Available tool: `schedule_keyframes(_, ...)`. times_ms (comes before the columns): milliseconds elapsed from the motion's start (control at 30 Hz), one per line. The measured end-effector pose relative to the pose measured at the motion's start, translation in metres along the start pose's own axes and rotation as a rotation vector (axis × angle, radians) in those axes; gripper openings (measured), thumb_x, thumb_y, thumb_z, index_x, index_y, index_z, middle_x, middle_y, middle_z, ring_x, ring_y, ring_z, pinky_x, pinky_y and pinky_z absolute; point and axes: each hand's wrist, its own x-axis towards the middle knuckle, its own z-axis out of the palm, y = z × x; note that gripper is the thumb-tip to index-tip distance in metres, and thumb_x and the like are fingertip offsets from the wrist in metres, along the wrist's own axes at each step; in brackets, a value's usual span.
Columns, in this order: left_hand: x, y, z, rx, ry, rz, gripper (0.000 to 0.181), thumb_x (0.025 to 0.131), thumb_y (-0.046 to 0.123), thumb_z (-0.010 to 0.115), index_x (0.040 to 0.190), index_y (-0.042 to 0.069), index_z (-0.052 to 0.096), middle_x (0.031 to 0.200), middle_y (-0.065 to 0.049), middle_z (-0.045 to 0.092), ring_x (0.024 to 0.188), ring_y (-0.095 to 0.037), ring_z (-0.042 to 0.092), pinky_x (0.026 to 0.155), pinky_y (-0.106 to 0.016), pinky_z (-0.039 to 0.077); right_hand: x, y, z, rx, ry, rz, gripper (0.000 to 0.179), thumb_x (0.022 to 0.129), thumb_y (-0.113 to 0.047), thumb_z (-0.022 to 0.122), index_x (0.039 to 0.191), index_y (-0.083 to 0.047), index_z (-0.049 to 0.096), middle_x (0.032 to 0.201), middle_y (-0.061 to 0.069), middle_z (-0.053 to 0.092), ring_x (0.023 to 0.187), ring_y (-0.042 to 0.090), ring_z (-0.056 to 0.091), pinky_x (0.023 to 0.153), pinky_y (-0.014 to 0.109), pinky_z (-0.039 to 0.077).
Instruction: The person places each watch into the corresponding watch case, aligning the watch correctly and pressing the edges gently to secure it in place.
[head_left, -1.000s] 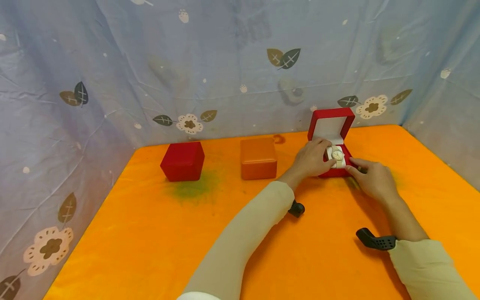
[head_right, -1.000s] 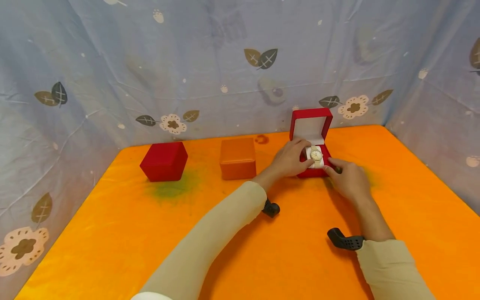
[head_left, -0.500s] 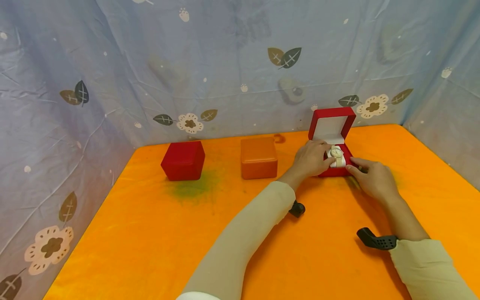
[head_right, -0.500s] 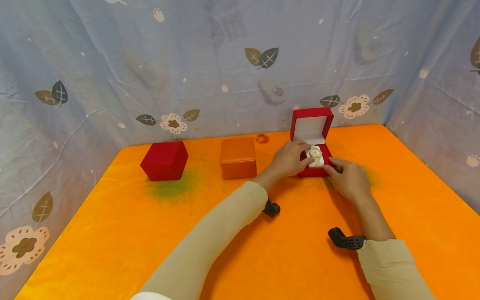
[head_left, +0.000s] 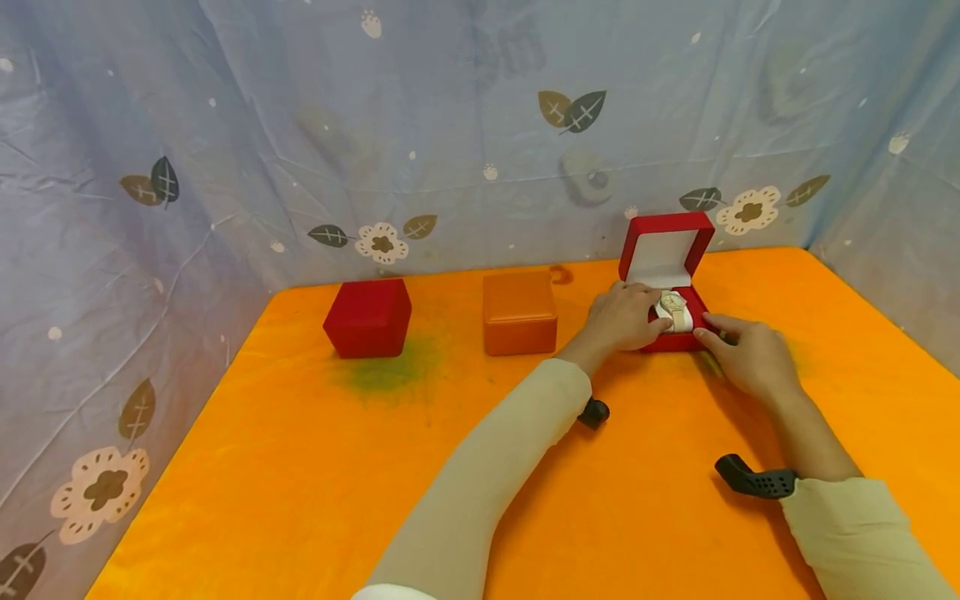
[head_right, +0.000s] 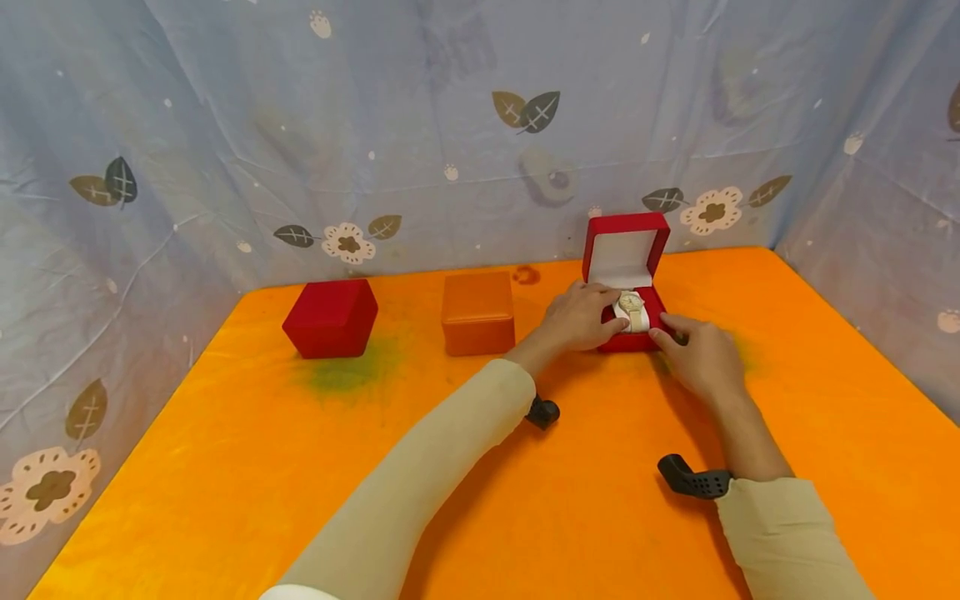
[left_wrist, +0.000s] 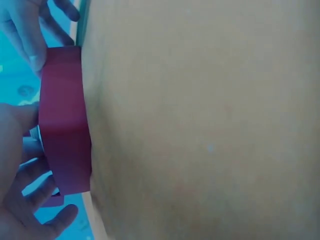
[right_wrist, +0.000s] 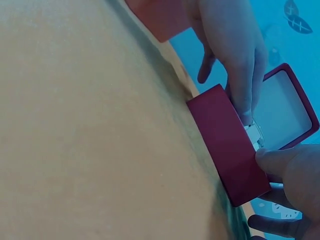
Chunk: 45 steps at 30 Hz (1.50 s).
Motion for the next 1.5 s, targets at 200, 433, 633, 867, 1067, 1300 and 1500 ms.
schedule_keyframes(200, -0.002, 0.002, 0.002, 0.011, -0.034, -0.005, 0.058, 0.093, 0.063, 0.044, 0.147, 0.044, 0.033, 0.15, 0.023, 0.035, 0.136, -0.006, 0.033, 0.109, -0.031, 0.037, -0.002, 0.002, 0.003, 0.004, 0.009, 0.0, 0.054, 0.098, -0.038, 0.054, 0.135, 0.002, 0.052, 0.13, 0.035, 0.051, 0.117, 0.055, 0.046, 0.094, 0.064, 0.039)
schedule_keyframes(433, -0.002, 0.0, 0.0, -0.016, -0.038, 0.025, 0.06, 0.092, 0.059, 0.05, 0.147, 0.039, 0.036, 0.15, 0.021, 0.037, 0.136, -0.006, 0.036, 0.11, -0.03, 0.038, -0.004, 0.0, 0.004, 0.014, 0.004, 0.013, 0.055, 0.098, -0.039, 0.053, 0.136, 0.001, 0.051, 0.131, 0.034, 0.05, 0.119, 0.055, 0.045, 0.096, 0.065, 0.038)
schedule_keyframes(633, -0.003, -0.001, -0.004, -0.066, -0.023, 0.042, 0.061, 0.09, 0.056, 0.058, 0.145, 0.035, 0.042, 0.146, 0.02, 0.043, 0.129, -0.006, 0.045, 0.106, -0.028, 0.042, -0.004, 0.001, 0.004, 0.01, 0.0, 0.013, 0.055, 0.098, -0.039, 0.054, 0.136, 0.001, 0.051, 0.131, 0.034, 0.051, 0.119, 0.055, 0.046, 0.096, 0.065, 0.038)
schedule_keyframes(867, -0.004, -0.003, -0.013, -0.158, 0.069, 0.01, 0.047, 0.09, 0.048, 0.062, 0.134, 0.034, 0.053, 0.123, 0.017, 0.058, 0.104, -0.003, 0.055, 0.088, -0.021, 0.05, -0.005, 0.0, 0.003, 0.016, -0.004, 0.021, 0.056, 0.098, -0.04, 0.053, 0.137, 0.0, 0.05, 0.132, 0.034, 0.049, 0.119, 0.054, 0.046, 0.097, 0.065, 0.038)
schedule_keyframes(1067, -0.002, -0.008, -0.022, -0.196, 0.124, -0.001, 0.036, 0.091, 0.044, 0.063, 0.124, 0.03, 0.06, 0.116, 0.015, 0.06, 0.096, -0.003, 0.055, 0.081, -0.019, 0.049, -0.005, 0.001, 0.002, 0.018, -0.006, 0.03, 0.057, 0.098, -0.041, 0.052, 0.137, 0.0, 0.049, 0.134, 0.034, 0.048, 0.12, 0.054, 0.044, 0.097, 0.065, 0.037)
schedule_keyframes(1300, -0.001, -0.004, -0.016, -0.186, 0.067, 0.024, 0.042, 0.085, 0.048, 0.07, 0.123, 0.033, 0.061, 0.102, 0.017, 0.061, 0.091, -0.003, 0.053, 0.078, -0.018, 0.048, -0.004, 0.002, 0.003, 0.011, 0.01, 0.006, 0.055, 0.098, -0.039, 0.054, 0.136, 0.001, 0.05, 0.13, 0.035, 0.05, 0.117, 0.056, 0.046, 0.095, 0.065, 0.039)
schedule_keyframes(1500, 0.001, -0.002, -0.011, -0.111, 0.059, 0.056, 0.048, 0.081, 0.055, 0.07, 0.123, 0.034, 0.062, 0.112, 0.018, 0.061, 0.098, -0.005, 0.052, 0.083, -0.02, 0.047, -0.004, -0.002, 0.001, 0.024, 0.012, -0.001, 0.055, 0.098, -0.038, 0.054, 0.136, 0.001, 0.05, 0.13, 0.034, 0.051, 0.118, 0.055, 0.047, 0.095, 0.064, 0.039)
